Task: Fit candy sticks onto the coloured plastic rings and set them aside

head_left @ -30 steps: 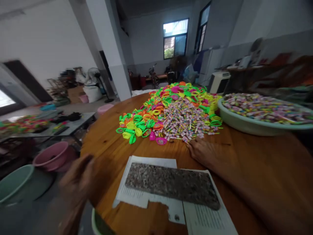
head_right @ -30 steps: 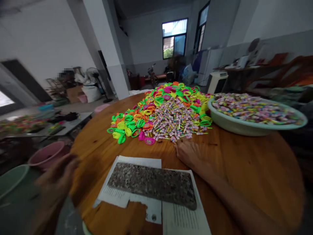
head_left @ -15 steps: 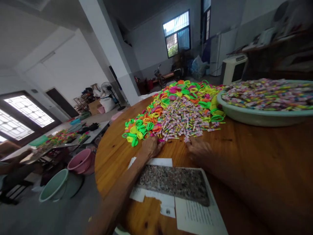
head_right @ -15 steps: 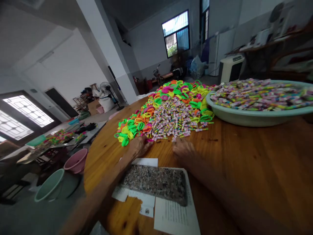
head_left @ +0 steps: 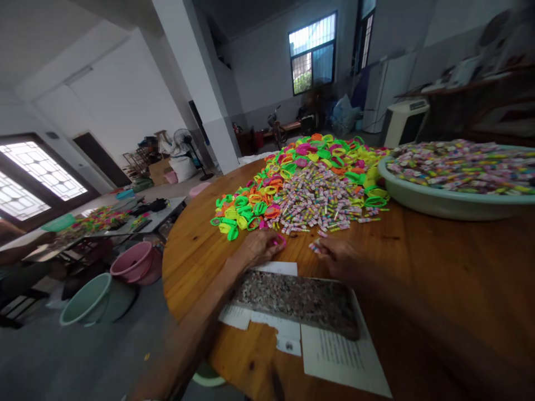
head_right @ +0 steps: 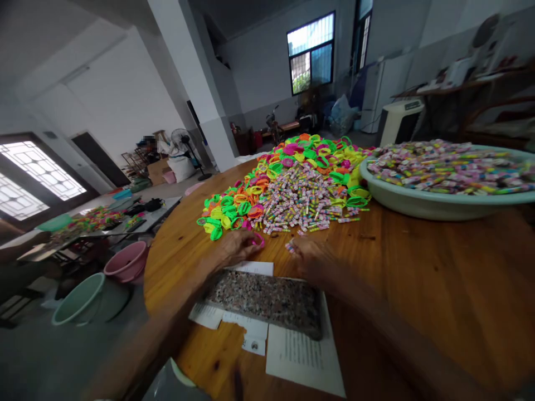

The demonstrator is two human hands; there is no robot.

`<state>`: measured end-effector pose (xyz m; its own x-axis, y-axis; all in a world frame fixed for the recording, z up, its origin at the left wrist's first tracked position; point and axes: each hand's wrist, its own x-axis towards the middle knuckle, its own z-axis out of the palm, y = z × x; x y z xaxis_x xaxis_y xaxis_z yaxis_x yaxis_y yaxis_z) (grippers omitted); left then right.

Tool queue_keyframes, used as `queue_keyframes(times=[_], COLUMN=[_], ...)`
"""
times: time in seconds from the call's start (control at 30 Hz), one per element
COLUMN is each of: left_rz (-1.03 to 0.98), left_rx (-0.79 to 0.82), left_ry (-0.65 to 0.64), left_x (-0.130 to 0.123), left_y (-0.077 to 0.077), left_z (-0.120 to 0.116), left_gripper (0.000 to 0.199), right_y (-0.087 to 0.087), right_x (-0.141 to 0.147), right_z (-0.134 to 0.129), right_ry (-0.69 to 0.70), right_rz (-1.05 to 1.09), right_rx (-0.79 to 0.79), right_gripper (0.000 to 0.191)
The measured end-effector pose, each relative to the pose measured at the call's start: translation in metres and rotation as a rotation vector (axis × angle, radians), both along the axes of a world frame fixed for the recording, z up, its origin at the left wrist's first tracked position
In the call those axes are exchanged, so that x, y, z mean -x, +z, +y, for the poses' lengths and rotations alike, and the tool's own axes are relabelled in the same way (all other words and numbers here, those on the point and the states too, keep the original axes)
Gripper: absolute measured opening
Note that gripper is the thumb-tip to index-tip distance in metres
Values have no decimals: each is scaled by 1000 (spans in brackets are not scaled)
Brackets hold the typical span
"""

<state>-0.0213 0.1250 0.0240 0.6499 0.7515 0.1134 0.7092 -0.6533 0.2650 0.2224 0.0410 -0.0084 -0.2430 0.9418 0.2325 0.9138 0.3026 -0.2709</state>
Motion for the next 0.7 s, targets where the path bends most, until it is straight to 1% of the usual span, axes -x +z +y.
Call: queue_keyframes(times=[0.07, 0.13, 0.2, 0.23, 0.33, 0.43, 0.57, 0.63, 0.7], left_rz=[-49, -113, -163, -173, -167, -122, -82, -125, -168], left_rx=[29, 83, 145, 164, 153, 95, 48, 51, 73], left_ry=[-33, -57, -89, -104, -128, -153, -223, -237, -237], left_x=[8, 16, 22, 23, 25, 24, 21, 20, 17], left_y=[10, 18, 20, 19, 15, 15, 19, 17, 12], left_z=[-13, -26, -38, -43, -54, -58, -54, -52, -51], left_gripper=[20, 20, 19, 17, 17, 17, 17, 15, 13], right_y=[11, 16, 16, 13, 5, 0, -3, -6, -9], right_x=[9, 19, 28, 32, 41, 49, 53, 52, 52], right_z=[-22, -41, -55, -58, -63, -63, -62, -61, -61], right_ry=[95, 173, 219, 223, 169, 110, 97, 96, 96], right_rz=[79, 156, 162, 128, -8, -70, -57, -23, 16], right_rx=[22, 39, 62, 75, 93, 70, 19, -19, -62], right_gripper=[22, 21, 19, 17, 15, 14, 14, 15, 16])
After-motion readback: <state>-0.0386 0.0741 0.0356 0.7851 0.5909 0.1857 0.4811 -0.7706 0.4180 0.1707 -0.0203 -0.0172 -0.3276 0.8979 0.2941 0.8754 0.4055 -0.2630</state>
